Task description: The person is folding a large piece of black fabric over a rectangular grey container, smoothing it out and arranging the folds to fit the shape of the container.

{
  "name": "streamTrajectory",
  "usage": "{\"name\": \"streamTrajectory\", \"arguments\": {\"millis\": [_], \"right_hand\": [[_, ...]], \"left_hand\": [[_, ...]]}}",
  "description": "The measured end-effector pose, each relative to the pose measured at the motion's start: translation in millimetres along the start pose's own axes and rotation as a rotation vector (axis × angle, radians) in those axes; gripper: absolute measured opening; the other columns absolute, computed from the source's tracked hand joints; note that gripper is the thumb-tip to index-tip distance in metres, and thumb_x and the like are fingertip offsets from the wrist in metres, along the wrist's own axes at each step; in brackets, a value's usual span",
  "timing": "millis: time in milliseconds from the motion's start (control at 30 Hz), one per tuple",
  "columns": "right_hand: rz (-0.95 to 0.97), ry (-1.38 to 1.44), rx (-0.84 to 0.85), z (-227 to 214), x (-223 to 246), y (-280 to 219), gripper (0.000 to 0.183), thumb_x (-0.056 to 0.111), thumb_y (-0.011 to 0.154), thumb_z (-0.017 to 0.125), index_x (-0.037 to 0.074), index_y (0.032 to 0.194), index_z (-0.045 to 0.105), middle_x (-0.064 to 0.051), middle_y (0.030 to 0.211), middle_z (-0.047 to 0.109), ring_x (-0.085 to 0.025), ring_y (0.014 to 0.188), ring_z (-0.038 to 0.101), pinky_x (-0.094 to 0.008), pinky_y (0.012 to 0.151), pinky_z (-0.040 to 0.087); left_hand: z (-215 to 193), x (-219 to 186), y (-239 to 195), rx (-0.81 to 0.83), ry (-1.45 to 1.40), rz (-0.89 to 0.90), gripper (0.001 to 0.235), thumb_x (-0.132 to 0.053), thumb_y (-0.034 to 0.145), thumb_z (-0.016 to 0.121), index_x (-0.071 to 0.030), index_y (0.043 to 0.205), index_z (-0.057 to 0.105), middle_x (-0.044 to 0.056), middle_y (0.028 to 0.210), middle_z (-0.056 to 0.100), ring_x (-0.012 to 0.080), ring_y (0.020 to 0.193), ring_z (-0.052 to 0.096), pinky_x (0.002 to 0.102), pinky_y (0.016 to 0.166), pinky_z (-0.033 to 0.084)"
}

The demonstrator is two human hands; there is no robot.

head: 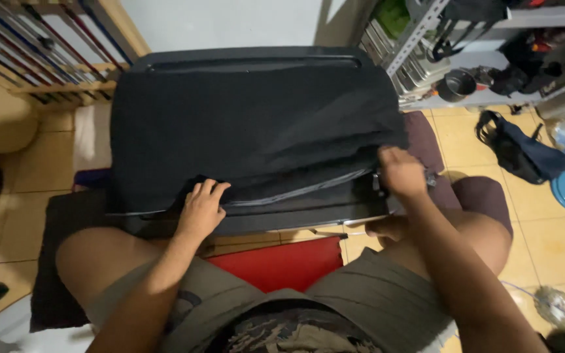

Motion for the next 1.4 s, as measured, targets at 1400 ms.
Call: {"name": "streamTrajectory", "arguments": {"millis": [1400], "right_hand": [[0.527, 0.558, 0.234, 1.7, -46.0, 7.2, 0.048, 0.046, 0.088, 0.076, 0.019, 0.125, 0.062, -0.016, 0.104, 0.076, -0.04, 0.1, 0.074, -0.052, 0.085, 0.058]], "left_hand": [[-80.8, 80.3, 3.3, -0.204, 0.174, -0.041, 0.041, -0.047, 0.086, 0.066, -0.018, 0.115, 0.062, 0.008, 0.104, 0.071, 0.0305, 0.098, 0.074, 0.043, 0.082, 0.061]]}}
Point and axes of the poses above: each hand's wrist, its own y-axis towards the middle knuckle, its own z-axis out of the palm, x = y × z, the point moved 2 cm from there along y, towards the middle knuckle
